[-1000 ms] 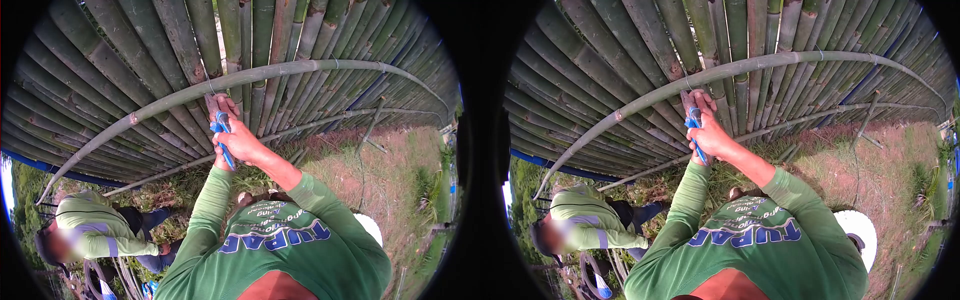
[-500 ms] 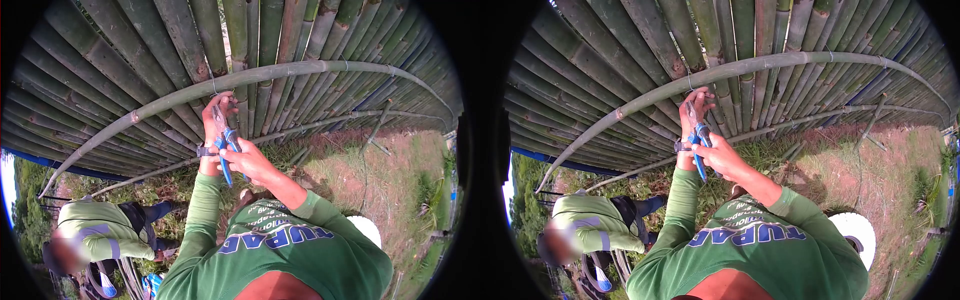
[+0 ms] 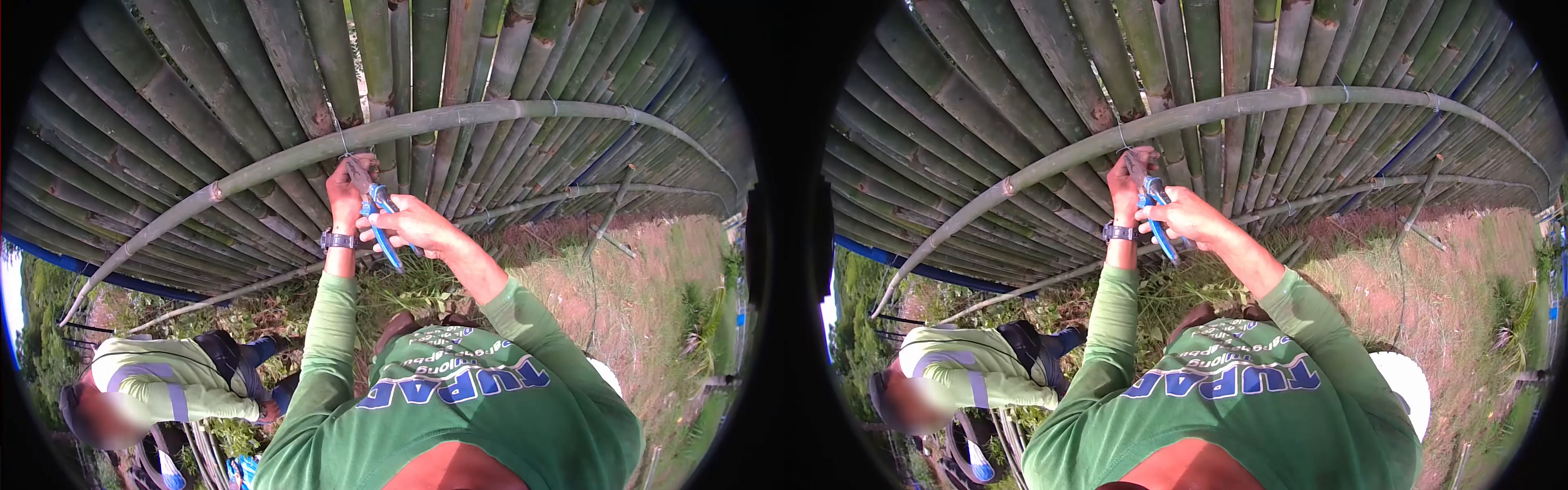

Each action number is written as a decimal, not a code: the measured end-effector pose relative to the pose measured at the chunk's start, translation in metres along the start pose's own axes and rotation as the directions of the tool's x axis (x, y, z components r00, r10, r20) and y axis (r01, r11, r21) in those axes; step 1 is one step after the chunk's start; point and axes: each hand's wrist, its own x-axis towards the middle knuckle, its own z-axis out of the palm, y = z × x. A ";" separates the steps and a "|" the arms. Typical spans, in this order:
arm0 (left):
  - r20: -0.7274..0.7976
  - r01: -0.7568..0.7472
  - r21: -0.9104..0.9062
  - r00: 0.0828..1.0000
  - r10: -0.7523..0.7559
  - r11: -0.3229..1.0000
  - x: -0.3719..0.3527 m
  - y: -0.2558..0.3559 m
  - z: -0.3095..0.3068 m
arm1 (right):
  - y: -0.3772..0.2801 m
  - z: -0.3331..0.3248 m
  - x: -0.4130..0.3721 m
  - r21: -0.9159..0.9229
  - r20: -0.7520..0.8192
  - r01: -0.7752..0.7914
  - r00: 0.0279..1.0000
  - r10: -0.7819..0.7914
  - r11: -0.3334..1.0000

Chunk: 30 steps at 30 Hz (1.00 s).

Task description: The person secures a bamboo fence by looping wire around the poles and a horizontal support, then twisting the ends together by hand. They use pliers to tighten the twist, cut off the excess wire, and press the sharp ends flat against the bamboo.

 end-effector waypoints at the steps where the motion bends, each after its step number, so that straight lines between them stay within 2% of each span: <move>1: 0.023 -0.004 0.008 1.000 0.004 1.000 0.000 -0.003 -0.003 | 0.000 0.001 0.003 -0.056 -0.002 0.003 1.000 -0.003 0.998; 3: 0.078 -0.034 0.017 0.996 0.033 0.999 0.012 -0.005 -0.007 | -0.004 0.010 0.004 -0.076 -0.047 0.015 0.999 -0.019 0.997; 5: 0.114 -0.037 -0.071 0.992 0.045 0.997 0.017 -0.010 -0.007 | -0.009 0.017 0.005 -0.047 -0.090 -0.027 0.996 0.023 0.999; 6: 0.144 -0.030 -0.074 0.989 0.041 0.997 0.015 -0.007 -0.010 | -0.007 0.019 0.006 -0.007 -0.108 -0.010 0.994 0.009 1.000; 8: 0.201 -0.051 -0.040 0.978 0.058 0.998 0.017 -0.011 -0.017 | -0.002 0.023 0.009 -0.040 -0.140 -0.009 0.990 0.003 0.999; 11: 0.213 -0.041 -0.068 0.975 0.054 0.997 0.018 -0.012 -0.015 | -0.004 0.032 0.007 -0.019 -0.196 -0.020 0.980 0.016 1.000; 15: 0.248 -0.121 -0.031 0.961 0.125 0.992 0.020 -0.015 -0.016 | 0.000 0.039 0.006 0.010 -0.262 -0.004 0.965 0.007 1.000; 20: 0.266 -0.130 -0.060 0.953 0.142 0.990 0.022 -0.017 -0.016 | 0.002 0.046 0.008 0.036 -0.296 0.000 0.955 0.011 0.999; 22: 0.265 -0.131 -0.081 0.953 0.148 0.988 0.020 -0.012 -0.015 | 0.001 0.048 0.007 0.124 -0.338 -0.004 0.940 0.046 0.992; 23: 0.273 -0.071 -0.073 0.958 0.089 0.995 0.020 -0.009 -0.015 | 0.005 0.047 0.008 0.121 -0.339 -0.001 0.940 0.043 0.993; 24: 0.280 -0.014 -0.068 0.959 0.033 0.998 0.021 -0.006 -0.013 | 0.009 0.045 0.009 0.209 -0.300 0.018 0.953 0.047 0.978; 25: 0.282 -0.019 -0.073 0.958 0.039 0.997 0.021 -0.006 -0.013 | 0.012 0.044 0.009 0.297 -0.260 0.033 0.964 0.047 0.954; 27: 0.315 -0.016 -0.007 0.949 0.018 1.000 0.021 -0.004 -0.013 | 0.013 0.047 0.011 0.246 -0.295 0.041 0.955 0.034 0.968; 28: 0.318 -0.017 -0.007 0.948 0.019 1.000 0.015 -0.001 -0.014 | 0.017 0.048 0.013 0.096 -0.371 0.047 0.929 -0.008 0.994; 30: 0.281 0.232 -0.137 0.941 -0.187 0.963 -0.005 0.010 -0.020 | 0.025 0.052 0.019 -0.211 -0.501 0.000 0.858 -0.109 0.977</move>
